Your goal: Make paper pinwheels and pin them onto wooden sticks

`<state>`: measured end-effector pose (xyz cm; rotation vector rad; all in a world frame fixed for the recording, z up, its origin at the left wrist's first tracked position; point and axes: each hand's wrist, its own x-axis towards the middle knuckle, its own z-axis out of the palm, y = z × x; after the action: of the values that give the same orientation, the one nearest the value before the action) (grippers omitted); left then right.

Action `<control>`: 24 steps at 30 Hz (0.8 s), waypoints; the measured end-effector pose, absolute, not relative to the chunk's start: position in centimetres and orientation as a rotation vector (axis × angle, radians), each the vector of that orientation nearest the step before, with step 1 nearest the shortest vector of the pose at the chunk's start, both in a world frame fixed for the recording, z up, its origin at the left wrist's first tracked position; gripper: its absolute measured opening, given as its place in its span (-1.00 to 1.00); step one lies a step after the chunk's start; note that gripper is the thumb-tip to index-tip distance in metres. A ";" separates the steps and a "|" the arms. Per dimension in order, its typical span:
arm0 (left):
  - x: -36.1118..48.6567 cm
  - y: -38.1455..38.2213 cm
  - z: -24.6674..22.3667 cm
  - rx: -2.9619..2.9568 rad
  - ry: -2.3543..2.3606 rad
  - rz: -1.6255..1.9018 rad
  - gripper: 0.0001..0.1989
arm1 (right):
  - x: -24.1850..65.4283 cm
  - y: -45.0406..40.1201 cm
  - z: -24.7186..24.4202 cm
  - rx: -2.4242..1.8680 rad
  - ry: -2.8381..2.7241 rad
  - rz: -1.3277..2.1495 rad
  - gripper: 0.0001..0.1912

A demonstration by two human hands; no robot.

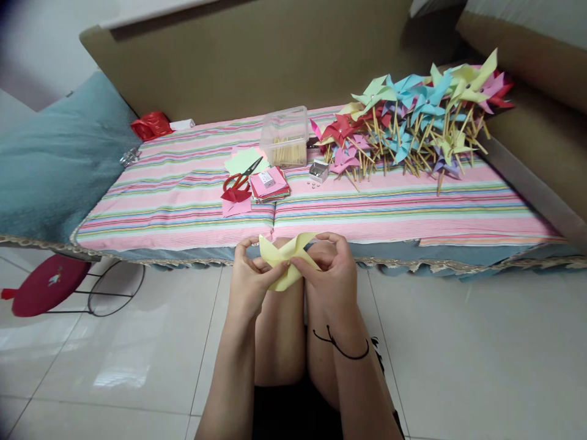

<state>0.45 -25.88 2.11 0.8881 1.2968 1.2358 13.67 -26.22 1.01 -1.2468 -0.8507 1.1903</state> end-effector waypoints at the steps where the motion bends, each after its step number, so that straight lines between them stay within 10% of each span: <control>1: 0.5 -25.9 2.2 0.883 1.298 1.235 -0.35 | 13.6 -26.2 1.0 -1.250 -0.849 1.184 -0.39; 16: 0.2 -25.8 2.9 0.809 1.164 1.167 -0.09 | 13.5 -25.9 0.8 -1.168 -0.772 1.158 -0.32; 24: 0.2 -25.6 2.2 0.798 1.188 1.211 -0.28 | 13.5 -25.7 1.0 -1.169 -0.793 1.224 -0.29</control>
<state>0.24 -25.57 2.25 0.7981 1.1876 1.2114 13.51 -25.67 1.04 -1.1694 -0.7925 1.2239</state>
